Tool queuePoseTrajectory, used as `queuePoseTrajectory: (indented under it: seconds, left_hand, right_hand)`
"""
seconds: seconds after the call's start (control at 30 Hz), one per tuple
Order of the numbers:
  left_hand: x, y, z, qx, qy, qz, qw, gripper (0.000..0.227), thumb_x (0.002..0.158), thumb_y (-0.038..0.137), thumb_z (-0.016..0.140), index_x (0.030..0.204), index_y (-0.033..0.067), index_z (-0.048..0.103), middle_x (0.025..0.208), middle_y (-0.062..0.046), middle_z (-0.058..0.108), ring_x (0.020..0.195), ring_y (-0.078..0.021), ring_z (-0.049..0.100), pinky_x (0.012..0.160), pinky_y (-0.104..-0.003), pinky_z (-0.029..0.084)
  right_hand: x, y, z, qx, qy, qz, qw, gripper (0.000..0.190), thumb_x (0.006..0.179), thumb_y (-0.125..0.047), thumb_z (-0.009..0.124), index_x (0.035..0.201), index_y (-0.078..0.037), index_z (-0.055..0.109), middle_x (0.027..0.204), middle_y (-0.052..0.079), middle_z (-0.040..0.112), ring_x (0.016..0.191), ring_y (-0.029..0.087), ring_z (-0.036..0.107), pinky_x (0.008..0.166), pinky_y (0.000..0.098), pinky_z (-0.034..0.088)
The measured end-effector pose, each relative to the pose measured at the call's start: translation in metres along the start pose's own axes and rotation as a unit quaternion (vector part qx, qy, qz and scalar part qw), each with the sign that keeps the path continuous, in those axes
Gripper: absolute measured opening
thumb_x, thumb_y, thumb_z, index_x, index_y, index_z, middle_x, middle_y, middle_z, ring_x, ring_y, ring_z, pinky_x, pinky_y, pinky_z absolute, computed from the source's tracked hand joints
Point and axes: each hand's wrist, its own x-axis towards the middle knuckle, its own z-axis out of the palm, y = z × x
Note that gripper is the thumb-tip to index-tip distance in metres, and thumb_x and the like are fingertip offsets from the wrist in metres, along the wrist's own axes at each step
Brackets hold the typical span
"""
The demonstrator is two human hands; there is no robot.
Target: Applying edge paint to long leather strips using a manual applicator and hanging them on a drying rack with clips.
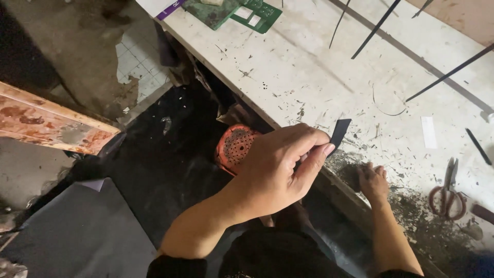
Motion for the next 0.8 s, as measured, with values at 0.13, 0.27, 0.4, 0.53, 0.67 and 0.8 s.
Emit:
queuePoseTrajectory:
  seconds: [0.13,0.27,0.4,0.53,0.67,0.8]
  left_hand:
    - [0.002,-0.002,-0.009,-0.002,0.004,0.008,1.0,0.009,0.106,0.008,0.053,0.104,0.0013,0.059,0.086,-0.008,0.063,0.073,-0.0226,0.06,0.068,-0.034,0.049]
    - [0.005,-0.006,-0.015,-0.003,0.023,0.005,1.0,0.012,0.107,0.009,0.051,0.103,0.0012,0.059,0.084,-0.008,0.06,0.072,-0.0228,0.056,0.069,-0.034,0.046]
    - [0.009,-0.01,-0.019,0.003,0.023,-0.001,1.0,0.013,0.107,0.01,0.051,0.101,0.0019,0.059,0.08,-0.007,0.056,0.069,-0.0211,0.053,0.067,-0.034,0.044]
    - [0.013,-0.016,-0.02,-0.019,0.018,-0.002,1.0,0.014,0.107,0.01,0.05,0.101,0.0011,0.059,0.081,-0.008,0.057,0.068,-0.0199,0.053,0.064,-0.033,0.043]
    - [0.018,-0.021,-0.014,-0.019,0.027,0.011,0.999,0.013,0.107,0.01,0.051,0.102,0.0015,0.06,0.081,-0.007,0.059,0.068,-0.0215,0.055,0.065,-0.034,0.045]
    - [0.025,-0.021,-0.014,-0.019,0.028,0.015,0.999,0.011,0.107,0.009,0.052,0.104,0.0015,0.059,0.087,-0.009,0.063,0.075,-0.0256,0.061,0.07,-0.036,0.048]
  right_hand:
    - [-0.005,-0.008,-0.004,-0.017,0.011,-0.008,1.0,0.069,0.104,-0.056,0.037,0.153,-0.009,0.037,0.156,0.037,0.032,0.146,0.053,0.031,0.11,0.0641,0.039]
    - [-0.002,-0.011,-0.008,-0.047,-0.012,0.014,0.999,0.066,0.104,-0.058,0.036,0.152,-0.012,0.04,0.148,0.028,0.043,0.141,0.046,0.04,0.102,0.0618,0.048]
    - [0.002,-0.008,-0.005,-0.075,-0.006,0.012,0.997,0.064,0.105,-0.059,0.035,0.147,-0.012,0.043,0.14,0.029,0.05,0.133,0.046,0.049,0.093,0.0608,0.055]
    - [0.002,-0.01,-0.01,-0.074,-0.038,0.037,0.996,0.066,0.104,-0.06,0.033,0.154,-0.016,0.039,0.147,0.025,0.046,0.133,0.044,0.051,0.095,0.0595,0.056]
    - [0.0,-0.012,-0.015,-0.102,-0.05,0.039,0.993,0.065,0.105,-0.058,0.031,0.157,-0.018,0.035,0.155,0.026,0.041,0.134,0.043,0.053,0.095,0.0571,0.059]
    - [0.009,-0.005,-0.009,-0.121,-0.047,0.036,0.991,0.066,0.104,-0.06,0.033,0.155,-0.018,0.038,0.154,0.027,0.043,0.132,0.043,0.055,0.094,0.056,0.058]
